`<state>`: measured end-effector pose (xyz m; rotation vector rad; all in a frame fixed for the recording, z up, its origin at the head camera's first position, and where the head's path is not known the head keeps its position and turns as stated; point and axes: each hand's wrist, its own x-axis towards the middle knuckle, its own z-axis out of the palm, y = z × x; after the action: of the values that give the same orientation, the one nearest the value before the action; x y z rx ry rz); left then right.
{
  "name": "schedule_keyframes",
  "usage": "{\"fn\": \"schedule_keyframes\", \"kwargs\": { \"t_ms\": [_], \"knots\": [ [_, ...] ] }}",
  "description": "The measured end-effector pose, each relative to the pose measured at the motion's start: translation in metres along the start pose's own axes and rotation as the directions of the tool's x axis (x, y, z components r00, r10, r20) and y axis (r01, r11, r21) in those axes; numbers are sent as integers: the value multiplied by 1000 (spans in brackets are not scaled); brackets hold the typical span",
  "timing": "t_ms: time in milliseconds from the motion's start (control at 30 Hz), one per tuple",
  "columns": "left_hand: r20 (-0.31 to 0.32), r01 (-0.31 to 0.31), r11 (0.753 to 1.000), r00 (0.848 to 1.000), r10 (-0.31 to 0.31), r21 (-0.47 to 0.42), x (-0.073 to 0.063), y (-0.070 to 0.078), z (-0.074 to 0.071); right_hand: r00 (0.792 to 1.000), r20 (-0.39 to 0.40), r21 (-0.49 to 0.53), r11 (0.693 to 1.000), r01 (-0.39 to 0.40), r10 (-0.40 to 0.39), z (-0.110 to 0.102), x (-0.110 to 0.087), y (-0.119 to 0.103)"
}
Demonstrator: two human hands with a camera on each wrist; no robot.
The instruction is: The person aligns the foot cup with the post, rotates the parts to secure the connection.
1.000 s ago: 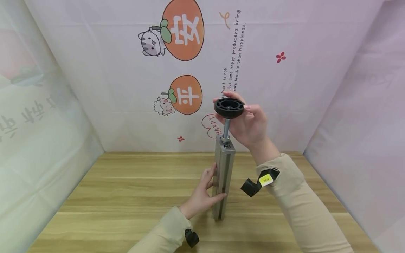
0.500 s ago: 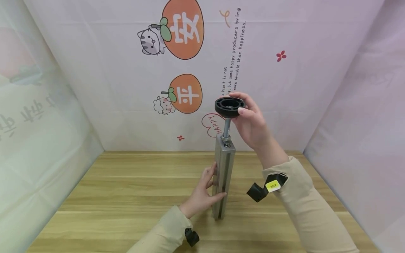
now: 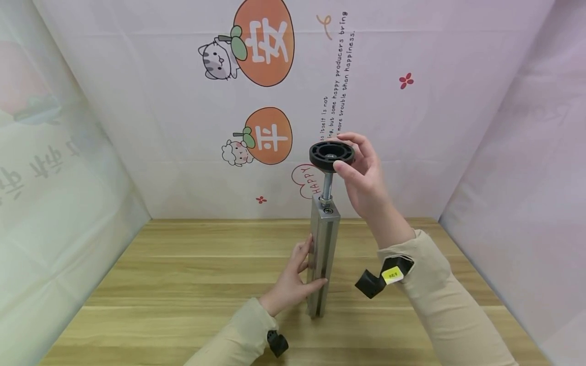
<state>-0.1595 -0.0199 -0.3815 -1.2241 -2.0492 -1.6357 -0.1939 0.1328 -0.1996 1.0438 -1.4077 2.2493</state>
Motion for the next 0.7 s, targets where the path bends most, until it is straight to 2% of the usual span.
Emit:
{"fn": "schedule_keyframes", "kwargs": {
  "t_ms": [200,300,400,433,533,700],
  "knots": [
    [1,0,1000,1000,0,-4,-1,-1,0,998,-59,-94,996,-7,1,5,-2,-2],
    [0,-7,1000,1000,7,-2,-3,-15,3,995,-96,-154,988,-9,-6,10,-3,-4],
    [0,-8,1000,1000,8,-7,-4,-28,5,991,-125,-227,974,15,-45,14,-3,-5],
    [1,-6,1000,1000,6,-9,-5,-33,5,989,-134,-259,965,27,-63,15,-3,-5],
    [6,6,1000,1000,-6,-8,-4,-33,5,982,-150,-355,933,55,-115,18,-2,-5],
    [5,12,1000,1000,-12,18,-5,-34,6,966,-163,-524,847,88,-200,20,-3,-3]
  ]
}}
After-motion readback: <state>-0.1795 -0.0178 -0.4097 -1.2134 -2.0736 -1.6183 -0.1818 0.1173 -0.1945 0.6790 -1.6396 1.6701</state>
